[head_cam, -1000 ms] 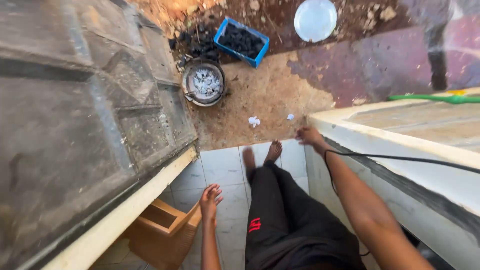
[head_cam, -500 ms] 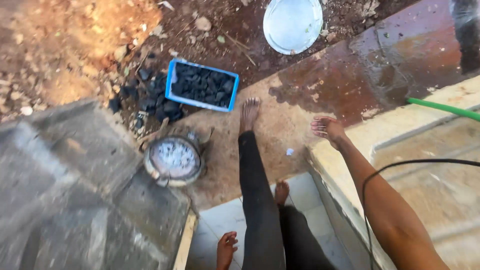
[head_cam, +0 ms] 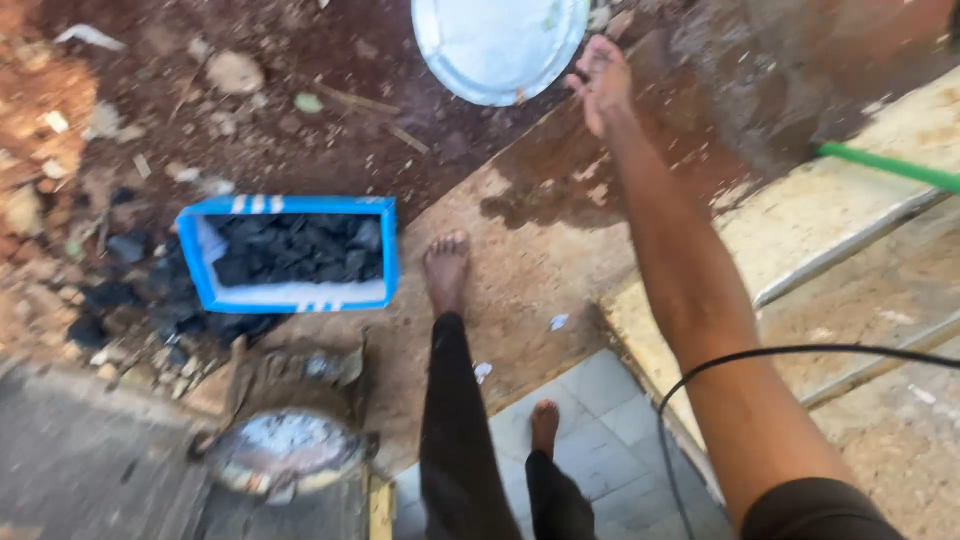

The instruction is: Washing and rinsing metal pots and pans in a kitchen sink using a cloth and water.

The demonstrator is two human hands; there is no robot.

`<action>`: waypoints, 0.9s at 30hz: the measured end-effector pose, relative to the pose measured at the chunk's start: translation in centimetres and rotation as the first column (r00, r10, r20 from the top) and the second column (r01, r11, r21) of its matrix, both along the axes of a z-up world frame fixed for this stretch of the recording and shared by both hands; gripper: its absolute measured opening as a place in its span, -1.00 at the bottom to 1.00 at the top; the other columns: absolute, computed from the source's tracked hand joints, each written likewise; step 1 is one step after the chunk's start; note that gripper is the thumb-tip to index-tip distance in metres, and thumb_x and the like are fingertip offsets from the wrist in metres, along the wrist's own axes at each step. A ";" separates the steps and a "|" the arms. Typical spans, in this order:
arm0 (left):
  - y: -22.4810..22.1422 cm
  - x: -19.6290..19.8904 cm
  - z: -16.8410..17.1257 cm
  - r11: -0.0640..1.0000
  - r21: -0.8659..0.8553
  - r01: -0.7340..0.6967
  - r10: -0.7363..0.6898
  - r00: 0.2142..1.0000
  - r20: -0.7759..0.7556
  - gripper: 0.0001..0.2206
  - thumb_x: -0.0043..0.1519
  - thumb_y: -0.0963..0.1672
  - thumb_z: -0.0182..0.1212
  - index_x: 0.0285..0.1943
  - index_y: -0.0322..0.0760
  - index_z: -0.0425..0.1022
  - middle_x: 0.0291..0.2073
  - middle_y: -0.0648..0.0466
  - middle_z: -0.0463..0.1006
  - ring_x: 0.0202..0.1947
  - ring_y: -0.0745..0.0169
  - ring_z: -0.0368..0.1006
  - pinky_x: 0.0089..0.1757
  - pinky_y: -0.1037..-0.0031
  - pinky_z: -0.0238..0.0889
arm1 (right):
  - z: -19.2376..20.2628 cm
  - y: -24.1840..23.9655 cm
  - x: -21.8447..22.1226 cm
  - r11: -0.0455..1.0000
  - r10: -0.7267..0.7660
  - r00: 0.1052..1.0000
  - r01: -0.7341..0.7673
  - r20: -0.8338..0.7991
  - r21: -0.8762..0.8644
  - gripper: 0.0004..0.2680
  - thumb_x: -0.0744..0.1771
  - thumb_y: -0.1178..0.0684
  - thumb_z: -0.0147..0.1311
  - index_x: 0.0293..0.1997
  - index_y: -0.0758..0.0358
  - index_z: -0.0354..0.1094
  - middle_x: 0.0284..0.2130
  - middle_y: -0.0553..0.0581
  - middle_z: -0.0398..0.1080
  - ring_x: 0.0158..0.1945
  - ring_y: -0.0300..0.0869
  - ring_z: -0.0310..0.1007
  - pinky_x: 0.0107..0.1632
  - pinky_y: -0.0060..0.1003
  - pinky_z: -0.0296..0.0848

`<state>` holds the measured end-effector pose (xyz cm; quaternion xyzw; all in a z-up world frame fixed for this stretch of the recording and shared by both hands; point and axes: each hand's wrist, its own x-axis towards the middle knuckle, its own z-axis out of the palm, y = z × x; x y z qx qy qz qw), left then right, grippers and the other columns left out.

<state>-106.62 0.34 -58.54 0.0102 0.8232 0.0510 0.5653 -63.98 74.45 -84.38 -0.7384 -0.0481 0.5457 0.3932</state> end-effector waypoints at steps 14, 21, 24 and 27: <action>42.1 13.3 -29.2 -0.132 0.028 0.991 -0.543 -0.049 -0.839 -0.81 0.34 -0.14 0.09 0.10 -0.21 0.40 -0.13 0.00 0.51 -0.07 0.05 0.47 0.00 0.29 0.37 | 6.7 3.9 -9.0 0.988 0.051 0.985 -0.074 -0.165 -0.138 -0.51 0.38 0.27 0.13 0.54 0.27 0.08 0.43 0.38 0.35 0.39 0.22 0.47 0.45 0.20 0.50; 27.3 -3.8 2.3 0.803 0.238 0.546 -0.444 0.815 -0.372 -0.67 0.40 -0.10 0.10 0.30 -0.33 0.45 0.16 -0.12 0.54 0.17 -0.04 0.48 0.18 0.16 0.32 | 15.2 -4.7 -12.8 0.955 -0.214 0.964 0.240 -0.156 0.172 -0.18 0.34 0.39 0.31 0.74 0.08 -0.31 0.52 0.72 -0.15 0.28 0.25 0.53 0.29 0.13 0.61; 26.7 -7.8 11.6 0.989 0.141 0.032 -0.024 0.998 -0.057 -0.60 0.43 -0.08 0.10 0.40 -0.38 0.48 0.31 -0.19 0.55 0.30 -0.09 0.49 0.27 0.10 0.30 | 21.3 -11.4 -12.0 0.929 -0.359 0.933 0.360 -0.026 0.090 -0.22 0.31 0.31 0.44 0.68 0.21 -0.13 0.44 0.70 0.04 0.24 0.23 0.53 0.12 0.10 0.69; 38.9 -5.1 19.7 0.961 0.009 -0.275 0.271 0.951 0.147 -0.55 0.46 -0.07 0.10 0.47 -0.42 0.49 0.41 -0.23 0.55 0.38 -0.12 0.49 0.33 0.05 0.28 | 32.4 -17.6 -11.9 0.977 -0.212 0.975 0.213 0.072 -0.002 -0.35 0.25 0.20 0.40 0.55 0.11 0.19 0.33 0.23 0.47 0.26 -0.01 0.53 0.05 -0.03 0.59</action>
